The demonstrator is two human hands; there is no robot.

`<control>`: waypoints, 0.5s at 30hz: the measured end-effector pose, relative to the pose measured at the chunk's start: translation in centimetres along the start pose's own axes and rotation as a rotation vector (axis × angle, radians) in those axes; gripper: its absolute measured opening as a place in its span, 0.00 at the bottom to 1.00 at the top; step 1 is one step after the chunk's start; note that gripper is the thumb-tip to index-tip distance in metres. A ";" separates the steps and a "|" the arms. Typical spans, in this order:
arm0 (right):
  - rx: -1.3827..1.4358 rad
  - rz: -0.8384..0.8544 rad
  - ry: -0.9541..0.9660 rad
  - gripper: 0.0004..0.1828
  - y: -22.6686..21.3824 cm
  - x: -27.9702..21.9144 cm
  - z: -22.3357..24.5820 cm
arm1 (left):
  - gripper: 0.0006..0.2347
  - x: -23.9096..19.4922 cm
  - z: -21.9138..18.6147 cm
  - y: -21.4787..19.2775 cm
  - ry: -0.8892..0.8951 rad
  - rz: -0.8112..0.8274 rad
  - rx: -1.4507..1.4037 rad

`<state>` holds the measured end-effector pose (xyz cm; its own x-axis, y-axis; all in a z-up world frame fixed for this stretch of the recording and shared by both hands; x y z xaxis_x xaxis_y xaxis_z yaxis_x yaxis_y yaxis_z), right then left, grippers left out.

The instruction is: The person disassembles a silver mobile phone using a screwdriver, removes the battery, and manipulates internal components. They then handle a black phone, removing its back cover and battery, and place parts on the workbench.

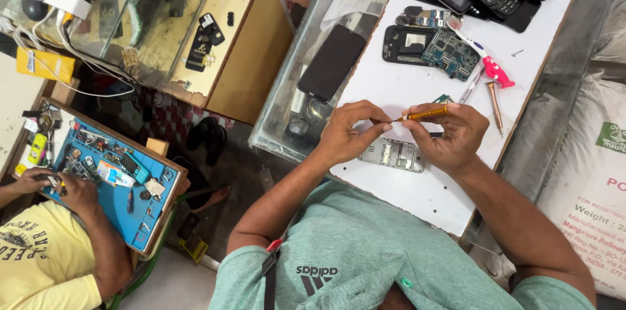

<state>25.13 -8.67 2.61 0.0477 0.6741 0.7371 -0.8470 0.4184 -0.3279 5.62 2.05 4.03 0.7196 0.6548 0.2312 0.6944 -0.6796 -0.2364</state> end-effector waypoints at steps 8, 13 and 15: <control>-0.034 0.005 0.031 0.38 0.3 -0.9 -0.1 | 0.05 -0.3 0.5 0.1 0.010 0.011 -0.009; 0.003 0.070 -0.021 0.38 0.5 -0.5 -0.5 | 0.04 -0.3 0.8 0.1 -0.009 0.021 0.004; 0.011 0.080 -0.033 0.38 0.5 -0.4 -0.7 | 0.04 -0.3 0.9 0.1 -0.011 0.020 0.003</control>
<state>25.01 -8.29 1.75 -0.0381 0.6845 0.7280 -0.8531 0.3571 -0.3804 5.47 2.09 3.07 0.7330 0.6450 0.2161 0.6802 -0.6914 -0.2437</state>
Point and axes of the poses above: each hand's wrist, its own x-axis towards the middle knuckle, its own y-axis out of the palm, z = x × y, the point moved 1 cm from there along x, towards the middle knuckle, and after that the axes turned 3 degrees about -y, right-handed, at the moved point
